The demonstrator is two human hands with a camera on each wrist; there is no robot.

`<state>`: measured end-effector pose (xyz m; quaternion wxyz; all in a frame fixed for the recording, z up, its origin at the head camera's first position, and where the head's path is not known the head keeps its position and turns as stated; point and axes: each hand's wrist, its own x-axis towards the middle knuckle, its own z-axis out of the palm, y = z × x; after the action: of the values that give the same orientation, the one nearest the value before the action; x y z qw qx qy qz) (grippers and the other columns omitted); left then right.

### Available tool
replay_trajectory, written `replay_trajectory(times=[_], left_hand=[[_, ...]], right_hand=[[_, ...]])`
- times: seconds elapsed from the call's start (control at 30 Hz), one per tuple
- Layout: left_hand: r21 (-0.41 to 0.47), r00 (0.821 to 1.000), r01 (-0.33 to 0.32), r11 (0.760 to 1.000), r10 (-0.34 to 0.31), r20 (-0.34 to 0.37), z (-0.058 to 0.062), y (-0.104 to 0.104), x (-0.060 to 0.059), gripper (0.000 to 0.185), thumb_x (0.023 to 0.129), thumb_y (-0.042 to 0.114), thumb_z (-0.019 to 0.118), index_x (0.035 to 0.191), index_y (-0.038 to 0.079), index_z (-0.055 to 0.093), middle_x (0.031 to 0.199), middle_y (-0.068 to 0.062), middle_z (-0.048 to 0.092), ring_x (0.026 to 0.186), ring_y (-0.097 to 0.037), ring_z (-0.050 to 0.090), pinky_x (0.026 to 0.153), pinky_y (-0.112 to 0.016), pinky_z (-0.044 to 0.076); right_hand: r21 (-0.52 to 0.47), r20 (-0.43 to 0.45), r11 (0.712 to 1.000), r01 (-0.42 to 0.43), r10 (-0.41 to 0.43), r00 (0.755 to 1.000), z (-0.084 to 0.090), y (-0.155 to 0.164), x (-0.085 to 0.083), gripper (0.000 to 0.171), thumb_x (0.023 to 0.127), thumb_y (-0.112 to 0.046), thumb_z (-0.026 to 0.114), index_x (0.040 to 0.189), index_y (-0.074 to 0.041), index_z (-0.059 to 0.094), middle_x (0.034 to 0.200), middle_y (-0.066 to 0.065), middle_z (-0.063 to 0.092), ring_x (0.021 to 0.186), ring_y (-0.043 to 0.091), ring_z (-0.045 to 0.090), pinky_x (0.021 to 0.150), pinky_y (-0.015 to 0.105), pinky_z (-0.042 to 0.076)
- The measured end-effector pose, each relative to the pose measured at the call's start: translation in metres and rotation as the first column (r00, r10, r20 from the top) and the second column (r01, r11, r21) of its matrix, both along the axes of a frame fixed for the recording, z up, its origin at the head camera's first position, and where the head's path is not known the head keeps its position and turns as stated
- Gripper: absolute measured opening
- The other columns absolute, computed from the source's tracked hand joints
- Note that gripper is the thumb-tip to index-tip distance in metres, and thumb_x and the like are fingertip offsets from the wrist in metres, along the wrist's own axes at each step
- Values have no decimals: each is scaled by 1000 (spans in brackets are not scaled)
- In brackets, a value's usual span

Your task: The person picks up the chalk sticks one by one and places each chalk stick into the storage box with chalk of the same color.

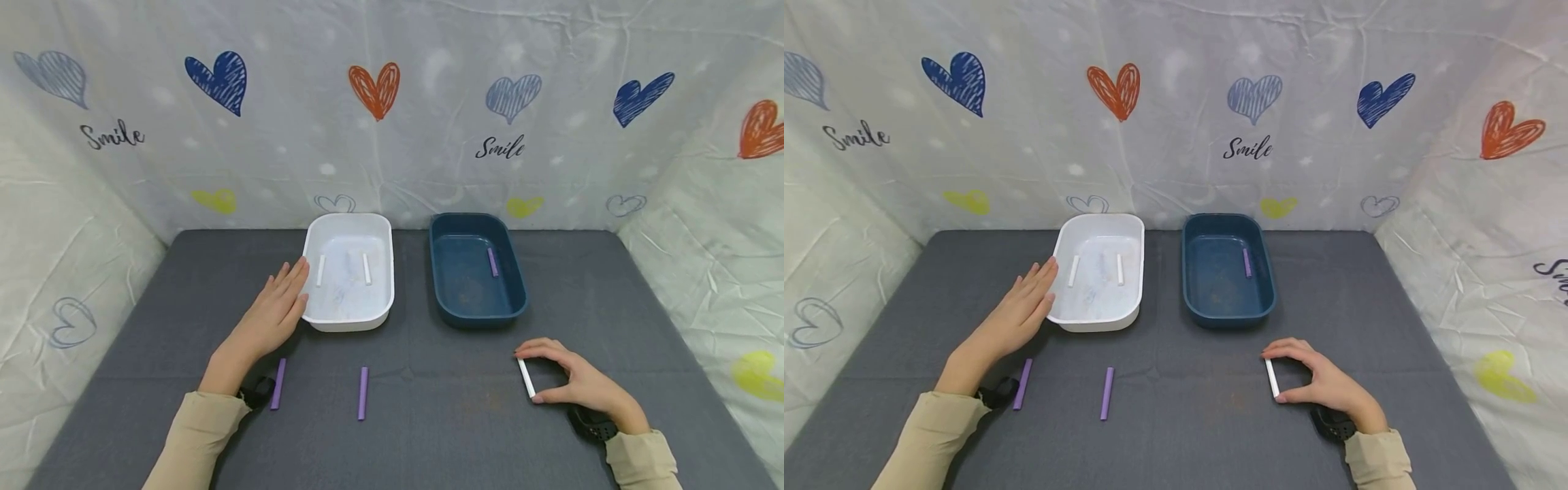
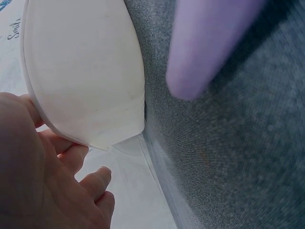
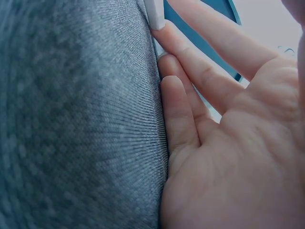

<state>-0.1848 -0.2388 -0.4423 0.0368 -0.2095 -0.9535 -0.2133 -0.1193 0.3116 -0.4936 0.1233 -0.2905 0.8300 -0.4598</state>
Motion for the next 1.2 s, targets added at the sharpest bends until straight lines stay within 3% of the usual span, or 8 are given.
replay_trajectory(times=[0.5, 0.8, 1.03, 1.2], left_hand=[[4, 1000, 0, 1000, 0, 4, 2, -1, -1, 58, 110, 30, 31, 158, 3, 17, 166, -10, 10, 150, -39, 7, 117, -61, 9], [6, 1000, 1, 1000, -1, 0, -1, 0, -2, 58, 109, 32, 30, 158, 3, 18, 166, -9, 11, 150, -38, 6, 117, -62, 8], [1, 1000, -1, 1000, 1, -8, 0, 1, -1, 58, 109, 31, 31, 158, 2, 19, 165, -10, 12, 150, -38, 6, 116, -63, 10], [-3, 1000, -9, 1000, 9, 3, 2, 1, 0, 58, 109, 31, 31, 158, 3, 18, 165, -10, 12, 150, -39, 6, 116, -63, 11]], right_hand=[[-3, 35, 1000, 5, -5, 999, 12, -2, -7, 63, 81, -21, 84, 138, -16, 58, 140, 1, 54, 130, 8, 44, 105, 16, 35], [-83, 54, 993, -78, 83, 995, 23, -7, -9, 60, 84, -10, 80, 138, -3, 54, 137, 14, 53, 127, 15, 50, 107, 21, 38], [-53, 86, 995, -81, 85, 993, 39, -13, -10, 63, 83, -13, 82, 139, -4, 54, 138, 13, 52, 128, 16, 49, 108, 28, 41], [-61, 41, 990, -125, 128, 991, 49, -19, -14, 63, 84, -12, 81, 139, -2, 53, 140, 15, 51, 129, 19, 49, 106, 32, 43]])
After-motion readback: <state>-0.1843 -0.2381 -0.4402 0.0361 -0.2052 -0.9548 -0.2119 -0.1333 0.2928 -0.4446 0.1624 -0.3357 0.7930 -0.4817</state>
